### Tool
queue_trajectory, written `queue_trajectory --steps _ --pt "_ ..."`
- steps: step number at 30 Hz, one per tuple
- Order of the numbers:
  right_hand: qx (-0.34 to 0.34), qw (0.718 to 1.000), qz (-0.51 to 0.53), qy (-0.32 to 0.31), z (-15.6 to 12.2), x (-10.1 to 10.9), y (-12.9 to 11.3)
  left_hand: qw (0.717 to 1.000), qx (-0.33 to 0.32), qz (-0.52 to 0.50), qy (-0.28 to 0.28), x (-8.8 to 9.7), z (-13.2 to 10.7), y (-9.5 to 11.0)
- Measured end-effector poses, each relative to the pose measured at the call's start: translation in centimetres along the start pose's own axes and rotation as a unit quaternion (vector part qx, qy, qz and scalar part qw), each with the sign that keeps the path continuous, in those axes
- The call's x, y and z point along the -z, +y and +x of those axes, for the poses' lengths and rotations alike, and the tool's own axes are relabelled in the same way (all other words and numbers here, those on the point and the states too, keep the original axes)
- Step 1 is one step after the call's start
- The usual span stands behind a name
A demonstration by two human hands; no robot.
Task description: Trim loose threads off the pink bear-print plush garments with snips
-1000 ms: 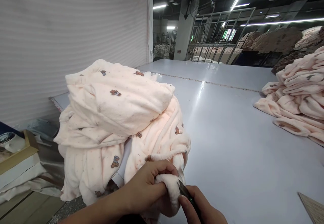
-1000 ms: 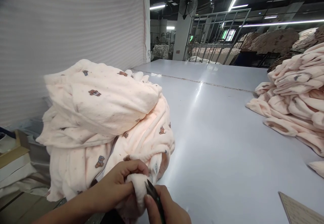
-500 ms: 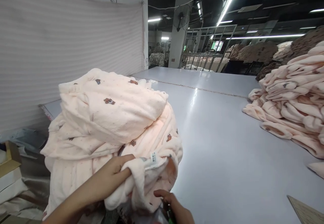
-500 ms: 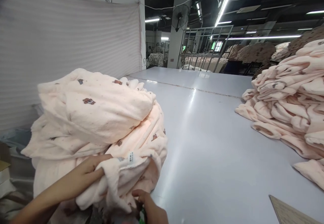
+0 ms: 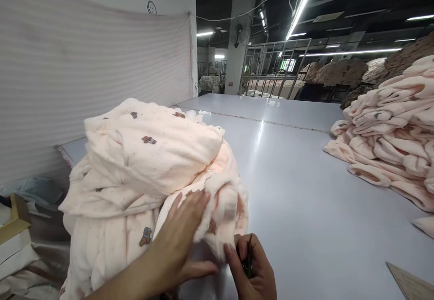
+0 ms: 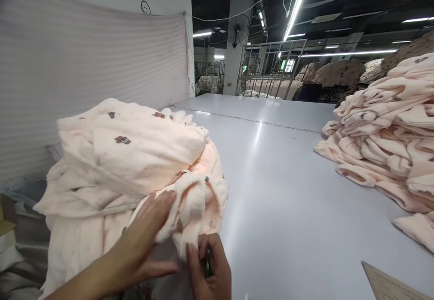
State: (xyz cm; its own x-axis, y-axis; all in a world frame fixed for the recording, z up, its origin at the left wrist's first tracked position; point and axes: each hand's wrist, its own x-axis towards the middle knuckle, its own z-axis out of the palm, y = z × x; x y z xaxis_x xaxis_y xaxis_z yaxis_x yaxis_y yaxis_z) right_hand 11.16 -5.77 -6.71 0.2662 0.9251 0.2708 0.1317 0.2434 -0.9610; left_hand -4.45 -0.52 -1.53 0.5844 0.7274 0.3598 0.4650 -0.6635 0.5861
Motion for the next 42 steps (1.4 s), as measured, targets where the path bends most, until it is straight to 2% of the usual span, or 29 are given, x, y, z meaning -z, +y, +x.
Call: queue_trajectory --steps 2,5,7,9,12,14,20,25,28,30,31,32,34,35,36,38,39,40,42 --pt "0.017 1.000 0.015 -0.019 1.1 -0.3 -1.4 0.999 -0.018 0.043 -0.006 -1.6 1.0 -0.2" --pt "0.021 0.999 0.010 -0.033 2.5 -0.2 -2.7 0.992 0.072 -0.099 -0.030 -2.3 2.7 -1.3" --pt "0.004 1.000 -0.002 -0.010 3.4 0.5 -2.9 0.959 0.160 -0.234 -0.002 -1.7 3.6 -2.2" --pt "-0.022 1.000 -0.016 0.013 3.8 1.3 -2.7 0.910 0.215 -0.350 0.045 -0.8 4.0 -3.0" --pt "-0.056 0.998 -0.037 -0.005 3.5 1.6 -1.7 0.855 0.238 -0.455 0.073 0.2 4.1 -3.7" --pt "-0.061 0.996 -0.044 -0.040 2.9 1.0 -0.9 0.840 0.235 -0.484 0.070 0.4 3.9 -3.8" --pt "-0.059 0.992 -0.067 -0.093 2.4 -0.5 0.1 0.832 0.236 -0.498 0.059 0.3 3.6 -3.8" --pt "-0.064 0.991 -0.071 -0.092 2.9 -0.5 -0.2 0.844 0.227 -0.482 0.056 0.2 3.3 -3.6" --pt "-0.086 0.991 -0.052 -0.090 2.8 -0.7 -0.4 0.854 0.219 -0.467 0.063 -0.4 3.0 -3.3" --pt "-0.108 0.990 -0.028 -0.087 2.8 -0.7 -0.5 0.856 0.228 -0.461 0.058 0.0 3.0 -3.0" --pt "-0.121 0.989 -0.014 -0.084 2.7 -0.7 -0.5 0.857 0.239 -0.451 0.074 0.7 3.1 -2.9" --pt "-0.134 0.988 0.000 -0.080 2.7 -0.6 -0.4 0.857 0.248 -0.436 0.119 1.9 3.3 -3.0" --pt "-0.162 0.984 0.021 -0.066 2.8 -0.3 -0.2 0.842 0.248 -0.397 0.269 5.3 4.1 -3.4" --pt "-0.174 0.983 0.029 -0.056 3.0 0.0 0.1 0.816 0.226 -0.385 0.367 7.4 4.6 -3.8" --pt "-0.185 0.981 0.037 -0.045 3.2 0.4 0.4 0.802 0.209 -0.388 0.404 9.5 5.2 -4.4" --pt "-0.210 0.976 0.053 -0.020 4.2 1.1 1.3 0.782 0.197 -0.400 0.436 13.1 6.0 -5.7" --pt "-0.224 0.973 0.061 -0.010 4.9 1.4 1.9 0.776 0.200 -0.412 0.433 14.4 6.2 -6.4" --pt "-0.239 0.969 0.070 -0.001 5.7 1.6 2.7 0.770 0.205 -0.422 0.431 15.1 6.4 -6.9" --pt "-0.269 0.959 0.090 0.010 7.9 1.5 4.5 0.761 0.216 -0.440 0.426 15.5 6.3 -7.8"
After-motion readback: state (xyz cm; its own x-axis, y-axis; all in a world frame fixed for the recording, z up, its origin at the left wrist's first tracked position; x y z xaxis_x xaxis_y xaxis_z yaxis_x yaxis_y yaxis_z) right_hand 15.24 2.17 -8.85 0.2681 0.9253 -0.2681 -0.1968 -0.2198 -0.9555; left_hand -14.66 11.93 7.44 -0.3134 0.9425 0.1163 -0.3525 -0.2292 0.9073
